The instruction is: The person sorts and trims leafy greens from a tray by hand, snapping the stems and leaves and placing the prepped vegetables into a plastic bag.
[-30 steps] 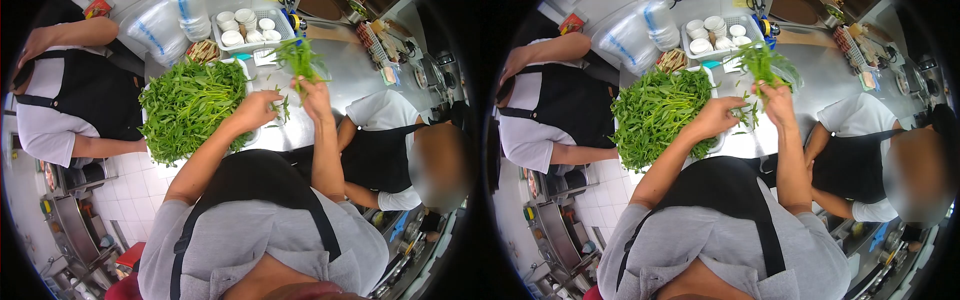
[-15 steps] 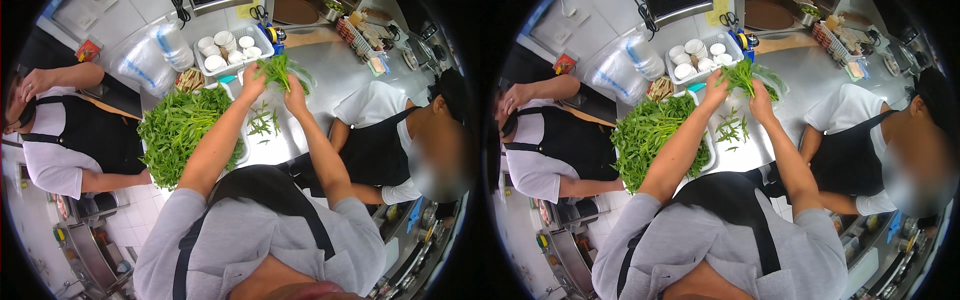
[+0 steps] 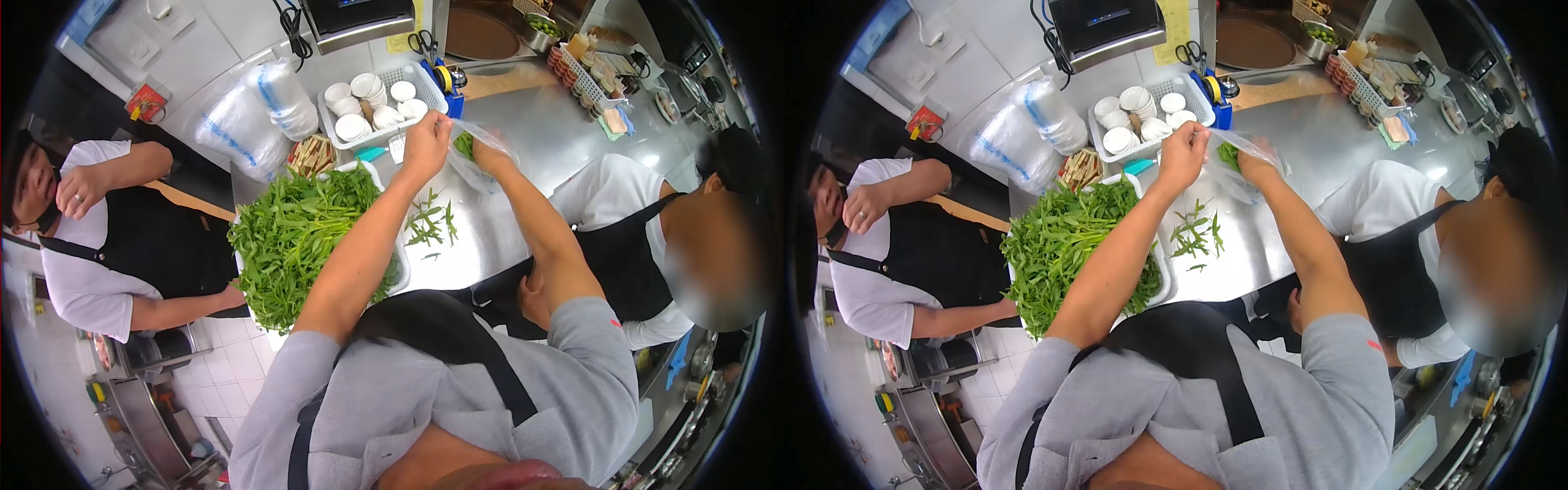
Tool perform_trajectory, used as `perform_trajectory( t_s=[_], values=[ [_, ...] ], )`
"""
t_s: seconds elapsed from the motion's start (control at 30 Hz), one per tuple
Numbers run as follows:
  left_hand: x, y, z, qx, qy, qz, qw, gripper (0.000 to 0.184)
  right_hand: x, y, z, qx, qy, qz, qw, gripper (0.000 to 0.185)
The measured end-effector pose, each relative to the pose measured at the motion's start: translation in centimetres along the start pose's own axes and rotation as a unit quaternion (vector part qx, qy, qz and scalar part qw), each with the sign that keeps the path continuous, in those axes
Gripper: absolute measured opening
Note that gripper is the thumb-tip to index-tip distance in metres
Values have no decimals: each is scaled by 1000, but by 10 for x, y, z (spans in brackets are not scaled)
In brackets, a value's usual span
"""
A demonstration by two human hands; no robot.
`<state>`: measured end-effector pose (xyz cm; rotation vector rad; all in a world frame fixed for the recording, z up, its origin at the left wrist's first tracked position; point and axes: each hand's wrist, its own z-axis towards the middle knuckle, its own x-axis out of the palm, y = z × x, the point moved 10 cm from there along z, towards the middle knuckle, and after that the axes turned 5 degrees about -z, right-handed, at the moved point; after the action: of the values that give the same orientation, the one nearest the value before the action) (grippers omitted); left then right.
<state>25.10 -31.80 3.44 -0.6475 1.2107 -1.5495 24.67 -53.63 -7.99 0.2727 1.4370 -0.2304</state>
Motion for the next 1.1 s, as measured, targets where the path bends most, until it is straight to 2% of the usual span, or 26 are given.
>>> perform_trajectory(
  t_s=[0.07, 0.17, 0.2, 0.27, 0.3, 0.37, 0.47, 0.5, 0.57, 0.63, 0.67, 0.77, 0.83, 0.9, 0.97, 1.0, 1.1],
  values=[
    [-8, 3, -2, -7, 8, -3, 1000, 17, -6, 8, 0, -52, 17, -47, 997, 32],
    [-13, -3, -4, -14, 8, -18, 1000, 11, -81, 50, -19, -46, 65, -28, 996, 31],
    [-13, -5, -5, -15, 7, -24, 1000, 10, -63, 46, -13, -36, 51, -16, 998, 31],
    [-4, -24, -9, 76, 64, 63, 993, 12, -9, 33, -2, -15, 25, 6, 1000, 30],
    [2, -32, -12, 122, 90, 106, 983, 14, -7, 26, -4, -13, 32, 32, 999, 30],
    [1, -31, -13, 118, 102, 168, 973, 19, -7, 17, 0, -14, 42, 81, 996, 30],
    [-2, -18, -20, 94, 79, 202, 972, 26, -49, 39, -32, 15, 146, 49, 988, 31],
    [-5, -17, -17, 88, 63, 206, 972, 28, -38, 40, -34, -15, 176, 15, 984, 30],
    [-3, -25, -20, 58, 102, 211, 971, 33, -7, 28, -47, -67, 239, -48, 968, 29],
    [1, -21, -21, 44, 110, 216, 969, 37, -7, 2, -50, -75, 154, -61, 983, 30],
    [1, -22, -23, 67, 109, 226, 966, 38, -13, -7, -41, -86, 104, -72, 988, 30],
    [-27, -50, -39, 120, 158, 198, 960, 36, -90, 19, -79, -160, 90, 55, 982, 30],
    [-78, -79, -50, 122, 169, 172, 963, 32, -149, 44, -122, -148, 86, 161, 972, 32],
    [-148, -119, -78, 108, 89, 154, 978, 30, -186, 68, -158, -165, 74, 213, 960, 27],
    [-206, -140, -120, 89, 11, 144, 985, 28, -186, 94, -181, -131, 74, 377, 914, 24],
    [-228, -144, -143, 90, -35, 152, 984, 25, -179, 111, -191, -114, 86, 410, 901, 22],
    [-262, -127, -208, 37, -124, 182, 975, 24, -155, 175, -214, -186, 140, 414, 880, 21]
  ],
)
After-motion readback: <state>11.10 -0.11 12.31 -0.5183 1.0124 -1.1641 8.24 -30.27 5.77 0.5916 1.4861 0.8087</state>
